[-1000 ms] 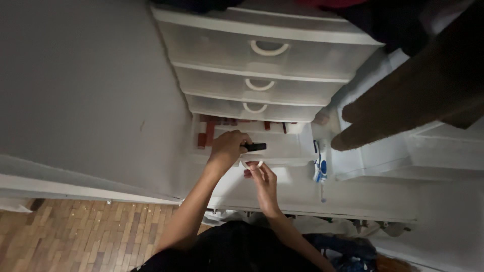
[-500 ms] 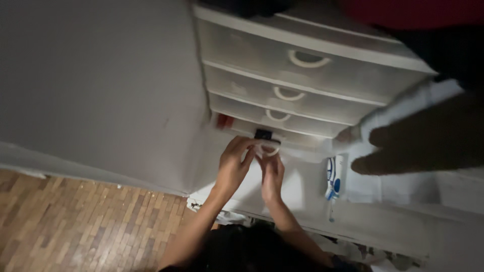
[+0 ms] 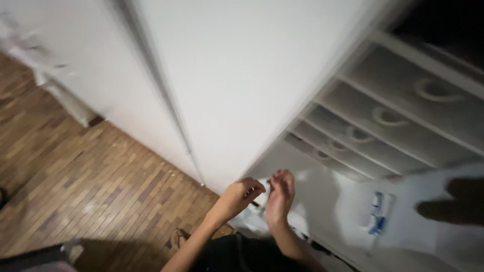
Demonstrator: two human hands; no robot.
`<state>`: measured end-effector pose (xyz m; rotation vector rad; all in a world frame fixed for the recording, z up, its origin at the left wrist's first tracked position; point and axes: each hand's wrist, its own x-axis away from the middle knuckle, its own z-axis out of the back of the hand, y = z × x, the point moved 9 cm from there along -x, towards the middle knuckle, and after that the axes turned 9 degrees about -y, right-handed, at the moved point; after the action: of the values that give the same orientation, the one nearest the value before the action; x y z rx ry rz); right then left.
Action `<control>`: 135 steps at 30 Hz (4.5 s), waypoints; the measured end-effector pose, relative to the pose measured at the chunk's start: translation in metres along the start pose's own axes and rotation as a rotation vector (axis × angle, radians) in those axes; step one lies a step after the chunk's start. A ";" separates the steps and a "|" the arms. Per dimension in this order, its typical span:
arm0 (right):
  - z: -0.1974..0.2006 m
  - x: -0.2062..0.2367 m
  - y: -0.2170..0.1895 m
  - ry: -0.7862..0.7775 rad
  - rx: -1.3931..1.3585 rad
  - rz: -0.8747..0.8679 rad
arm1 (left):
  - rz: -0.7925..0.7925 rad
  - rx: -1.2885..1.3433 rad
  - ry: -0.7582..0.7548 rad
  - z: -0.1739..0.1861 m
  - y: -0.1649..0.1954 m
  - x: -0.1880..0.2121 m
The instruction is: The person takes cosmetics, bottles, and small toiletry items out of a handbag on a vanity table, then carries them to a plastic drawer unit and places the items one by one into an open drawer, arranging them inside.
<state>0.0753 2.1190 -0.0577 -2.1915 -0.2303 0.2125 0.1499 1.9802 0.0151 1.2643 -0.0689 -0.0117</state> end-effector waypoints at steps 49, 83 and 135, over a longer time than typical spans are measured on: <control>-1.182 -0.111 0.958 -0.760 0.223 -0.541 | 0.221 0.173 0.789 1.279 -0.531 0.418; -1.293 -0.532 1.083 0.233 1.184 -0.248 | 0.158 0.194 -0.134 1.691 -0.681 -0.015; -0.961 0.029 0.738 0.753 0.429 -0.021 | 0.000 0.607 -0.753 1.072 -0.458 0.220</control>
<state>0.3938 0.9505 -0.0938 -1.6997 0.2009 -0.5284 0.3203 0.8108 -0.0894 1.8058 -0.7687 -0.5002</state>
